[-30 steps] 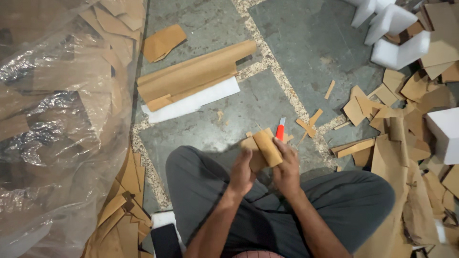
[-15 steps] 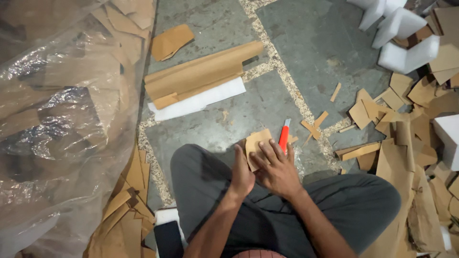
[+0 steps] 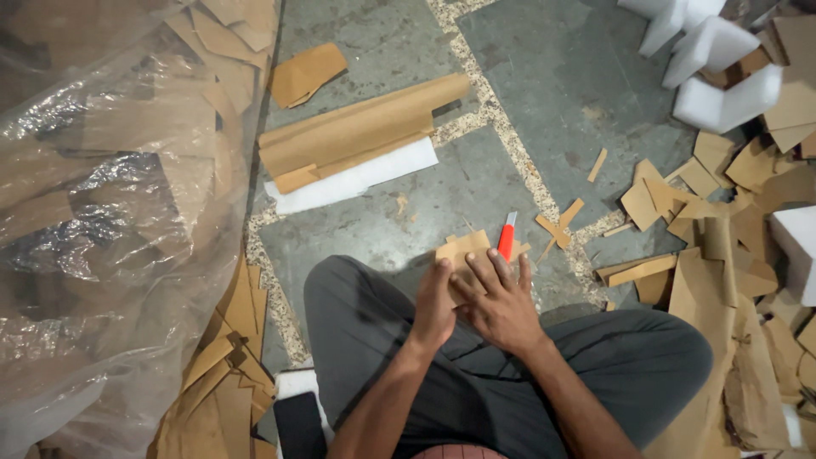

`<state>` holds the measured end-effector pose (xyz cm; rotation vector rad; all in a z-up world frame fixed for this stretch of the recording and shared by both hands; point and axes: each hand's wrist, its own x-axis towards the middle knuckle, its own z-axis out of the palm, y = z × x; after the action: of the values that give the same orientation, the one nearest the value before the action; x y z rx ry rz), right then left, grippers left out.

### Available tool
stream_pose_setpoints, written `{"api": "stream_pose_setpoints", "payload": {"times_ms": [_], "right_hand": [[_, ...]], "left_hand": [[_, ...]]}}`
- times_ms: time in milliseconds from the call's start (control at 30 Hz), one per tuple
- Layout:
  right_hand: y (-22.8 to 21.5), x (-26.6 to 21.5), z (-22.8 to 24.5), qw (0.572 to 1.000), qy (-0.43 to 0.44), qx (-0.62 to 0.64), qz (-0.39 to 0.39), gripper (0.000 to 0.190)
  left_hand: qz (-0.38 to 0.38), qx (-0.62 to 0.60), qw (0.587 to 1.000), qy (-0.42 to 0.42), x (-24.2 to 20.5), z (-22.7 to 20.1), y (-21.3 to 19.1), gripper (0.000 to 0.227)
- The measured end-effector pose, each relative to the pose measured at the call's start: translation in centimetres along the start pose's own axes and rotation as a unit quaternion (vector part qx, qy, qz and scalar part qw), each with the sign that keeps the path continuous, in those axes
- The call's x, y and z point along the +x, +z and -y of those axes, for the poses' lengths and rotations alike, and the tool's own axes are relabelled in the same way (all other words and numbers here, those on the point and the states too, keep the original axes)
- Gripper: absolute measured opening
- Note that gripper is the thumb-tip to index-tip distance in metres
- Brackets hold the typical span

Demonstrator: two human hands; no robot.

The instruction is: The person sits on the floor and uses a utility knife to cut and fold pieces of cardboard. They repeatedly cut strips from larger sheets, fold the cardboard, and place the finished pieces aside.

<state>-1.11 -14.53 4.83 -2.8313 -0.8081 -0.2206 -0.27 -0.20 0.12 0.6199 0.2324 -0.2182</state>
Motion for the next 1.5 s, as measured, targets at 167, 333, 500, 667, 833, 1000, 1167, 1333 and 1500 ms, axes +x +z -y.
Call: {"api": "stream_pose_setpoints", "payload": {"times_ms": [167, 333, 500, 667, 833, 1000, 1167, 1333, 1500], "right_hand": [[0.1, -0.2, 0.3, 0.999, -0.001, 0.025, -0.021, 0.061], [0.6, -0.7, -0.2, 0.967, 0.019, 0.238, -0.090, 0.052], [2.2, -0.4, -0.8, 0.822, 0.288, 0.444, -0.211, 0.031], [3.9, -0.2, -1.7, 0.805, 0.333, 0.440, -0.220, 0.031], [5.0, -0.9, -2.6, 0.820, 0.340, 0.401, -0.226, 0.036], [5.7, -1.3, -3.0, 0.814, 0.322, 0.433, -0.214, 0.038], [6.6, -0.7, -3.0, 0.855, 0.349, 0.322, -0.210, 0.041], [7.6, -0.4, -2.9, 0.845, 0.349, 0.345, -0.215, 0.041], [8.5, -0.2, -2.0, 0.859, 0.360, 0.328, -0.158, 0.038]], "left_hand": [[-0.034, 0.028, 0.999, 0.001, 0.2, 0.1, -0.2, 0.045], [-0.106, 0.279, 0.949, 0.101, 0.8, 1.5, -1.7, 0.039], [-0.061, 0.534, 0.810, 0.235, 0.4, 2.0, -1.8, 0.037], [-0.039, 0.609, 0.754, 0.244, -0.2, 1.1, -0.3, 0.030], [-0.011, 0.647, 0.722, 0.244, 0.2, 0.9, -0.4, 0.027], [0.012, 0.662, 0.697, 0.275, 0.1, 0.9, -1.1, 0.022], [0.003, 0.681, 0.667, 0.303, 0.0, 0.5, -1.2, 0.019], [-0.006, 0.719, 0.632, 0.289, 0.9, 0.2, -1.8, 0.018], [-0.052, 0.715, 0.659, 0.226, 1.2, 0.4, -2.5, 0.023]]}}
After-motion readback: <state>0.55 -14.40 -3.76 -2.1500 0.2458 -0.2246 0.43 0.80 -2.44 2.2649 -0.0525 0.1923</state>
